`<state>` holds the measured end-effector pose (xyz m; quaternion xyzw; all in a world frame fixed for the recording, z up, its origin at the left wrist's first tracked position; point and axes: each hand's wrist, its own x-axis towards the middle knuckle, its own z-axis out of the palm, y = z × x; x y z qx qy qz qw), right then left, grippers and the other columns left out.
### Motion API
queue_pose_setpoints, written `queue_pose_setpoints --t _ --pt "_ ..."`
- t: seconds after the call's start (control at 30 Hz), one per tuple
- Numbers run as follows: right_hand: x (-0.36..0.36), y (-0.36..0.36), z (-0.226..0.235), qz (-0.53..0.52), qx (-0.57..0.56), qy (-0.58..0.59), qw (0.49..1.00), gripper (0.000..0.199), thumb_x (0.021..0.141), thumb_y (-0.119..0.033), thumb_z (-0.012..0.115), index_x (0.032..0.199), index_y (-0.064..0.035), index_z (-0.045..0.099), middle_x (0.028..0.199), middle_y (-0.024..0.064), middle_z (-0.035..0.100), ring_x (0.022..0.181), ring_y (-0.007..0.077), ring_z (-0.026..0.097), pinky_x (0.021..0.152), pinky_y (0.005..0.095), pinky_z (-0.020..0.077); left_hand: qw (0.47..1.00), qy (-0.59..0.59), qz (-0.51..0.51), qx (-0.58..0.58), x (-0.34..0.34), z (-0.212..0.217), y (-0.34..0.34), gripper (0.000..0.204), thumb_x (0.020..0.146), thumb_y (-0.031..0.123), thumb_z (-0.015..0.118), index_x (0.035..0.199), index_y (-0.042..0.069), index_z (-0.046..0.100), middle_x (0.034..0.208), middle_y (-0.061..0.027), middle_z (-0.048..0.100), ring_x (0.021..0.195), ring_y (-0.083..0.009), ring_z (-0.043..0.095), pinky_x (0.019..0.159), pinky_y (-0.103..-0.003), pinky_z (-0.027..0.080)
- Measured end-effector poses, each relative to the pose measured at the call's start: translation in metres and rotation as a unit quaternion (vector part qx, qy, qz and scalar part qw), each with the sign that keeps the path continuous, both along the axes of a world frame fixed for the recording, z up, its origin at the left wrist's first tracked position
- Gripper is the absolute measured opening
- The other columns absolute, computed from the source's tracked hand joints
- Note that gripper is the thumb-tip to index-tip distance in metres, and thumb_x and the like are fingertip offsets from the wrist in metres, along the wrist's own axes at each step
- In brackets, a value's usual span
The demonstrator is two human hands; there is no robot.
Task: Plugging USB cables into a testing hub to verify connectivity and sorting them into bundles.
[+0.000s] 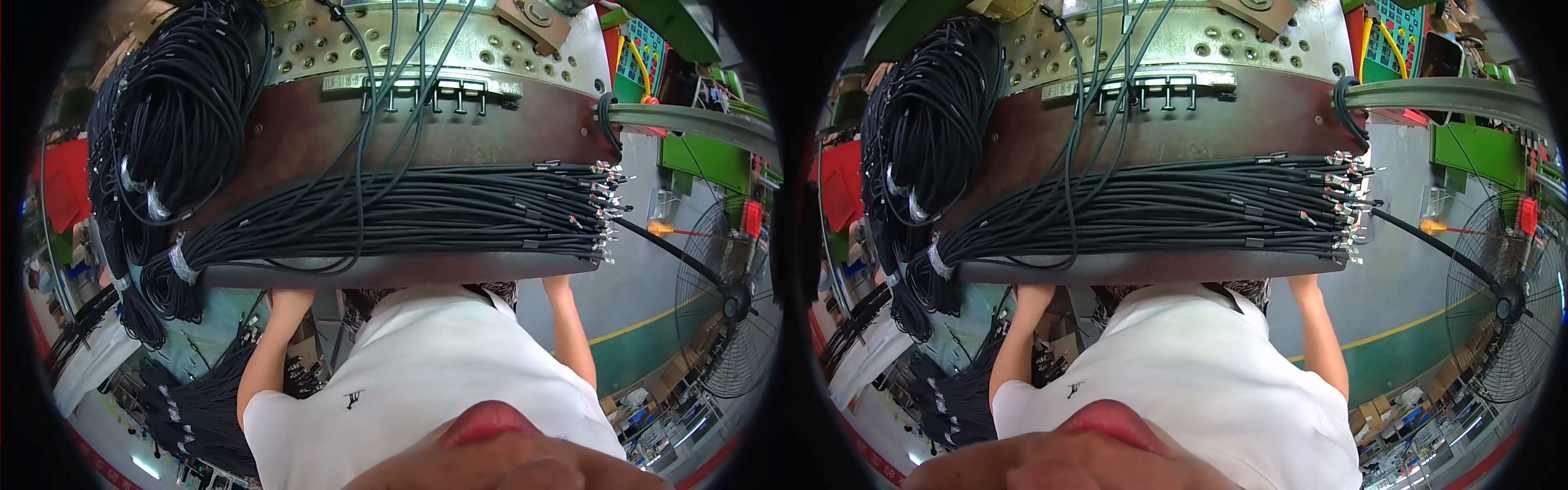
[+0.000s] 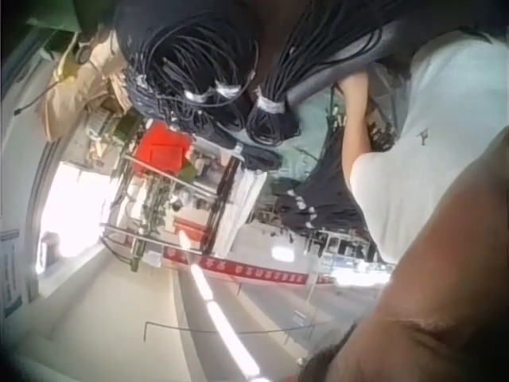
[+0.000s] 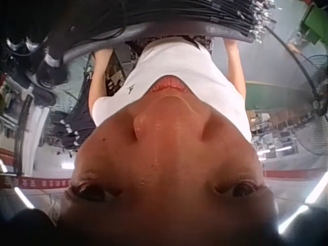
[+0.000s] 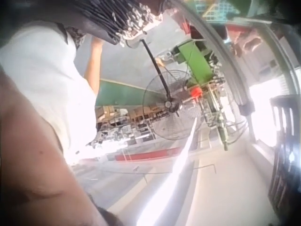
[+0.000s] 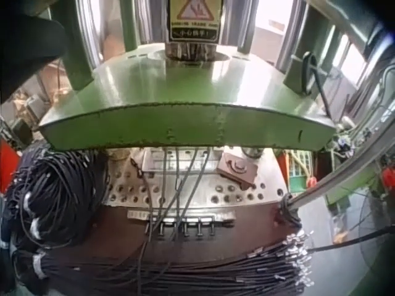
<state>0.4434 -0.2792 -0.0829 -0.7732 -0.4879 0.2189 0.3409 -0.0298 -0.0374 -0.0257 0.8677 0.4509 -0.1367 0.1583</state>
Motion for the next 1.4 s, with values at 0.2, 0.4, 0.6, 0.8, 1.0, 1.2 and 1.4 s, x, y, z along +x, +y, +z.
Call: queue_pose_setpoints --t 0.2,0.4,0.6,0.8,1.0,1.2,1.4 --pt "-0.01 0.027 0.02 -0.027 0.047 -0.059 0.997 0.028 0.087 -0.006 0.064 0.114 0.0006 0.062 0.113 0.0149 0.063 0.104 0.0295 0.058 0.091 0.0406 0.0459 0.999 -0.013 -0.021 0.037 0.013 0.005 0.011 0.038 0.087 0.015 0.053 0.122 0.0 0.06 0.127 -0.0217 0.058 0.119 -0.0379 0.052 0.103 -0.045 0.039" --pt "-0.015 0.037 0.026 -0.035 0.035 -0.108 0.993 0.014 0.082 0.0 0.061 0.095 0.0002 0.068 0.094 0.0149 0.069 0.09 0.0303 0.063 0.082 0.0397 0.0484 0.997 0.018 -0.055 0.058 0.014 0.003 0.016 0.039 0.085 0.013 0.055 0.122 0.002 0.06 0.127 -0.0218 0.057 0.119 -0.0401 0.051 0.103 -0.048 0.039" --pt "-0.005 0.032 0.015 -0.027 0.035 -0.095 0.995 0.019 0.08 0.001 0.061 0.098 -0.0004 0.067 0.096 0.0158 0.068 0.091 0.0327 0.063 0.083 0.041 0.0486 0.939 0.103 -0.239 0.223 0.02 0.009 0.021 0.033 0.089 0.018 0.053 0.118 0.006 0.063 0.119 -0.017 0.061 0.111 -0.0366 0.056 0.099 -0.045 0.043" --pt "0.072 0.045 0.106 -0.149 0.112 -0.191 0.964 0.028 0.089 -0.005 0.061 0.116 0.0006 0.06 0.112 0.0144 0.065 0.105 0.0269 0.062 0.09 0.0341 0.0472 0.884 -0.117 -0.099 -0.441 0.105 0.142 0.03 0.041 0.094 0.031 0.057 0.124 0.003 0.058 0.129 -0.0195 0.057 0.116 -0.0358 0.056 0.098 -0.041 0.045" --pt "0.04 0.207 0.219 0.183 0.149 -0.338 0.911 0.037 0.083 -0.012 0.069 0.119 -0.0056 0.061 0.115 0.0126 0.062 0.111 0.0309 0.057 0.096 0.0379 0.0457 0.812 -0.431 -0.257 -0.3 0.198 0.167 0.028 0.051 0.091 0.033 0.061 0.13 0.002 0.052 0.137 -0.0177 0.051 0.124 -0.0353 0.049 0.103 -0.043 0.041" --pt "-0.005 0.321 0.173 0.353 0.161 -0.408 0.826 0.06 0.085 -0.048 0.063 0.128 -0.0072 0.054 0.118 0.0115 0.059 0.115 0.031 0.052 0.102 0.0418 0.0412 0.921 -0.318 -0.209 0.082 0.263 0.139 0.034 0.069 0.089 0.05 0.056 0.128 -0.006 0.048 0.136 -0.0237 0.048 0.128 -0.0375 0.044 0.107 -0.047 0.034" --pt "0.012 0.329 0.207 0.428 0.102 -0.381 0.814 0.05 0.087 -0.045 0.062 0.115 -0.0031 0.06 0.111 0.0142 0.061 0.111 0.0303 0.056 0.098 0.0403 0.0436 0.952 -0.151 -0.071 0.255 0.187 0.121 0.084 0.069 0.094 0.046 0.052 0.138 -0.005 0.04 0.143 -0.0252 0.041 0.12 -0.0387 0.052 0.097 -0.041 0.046"
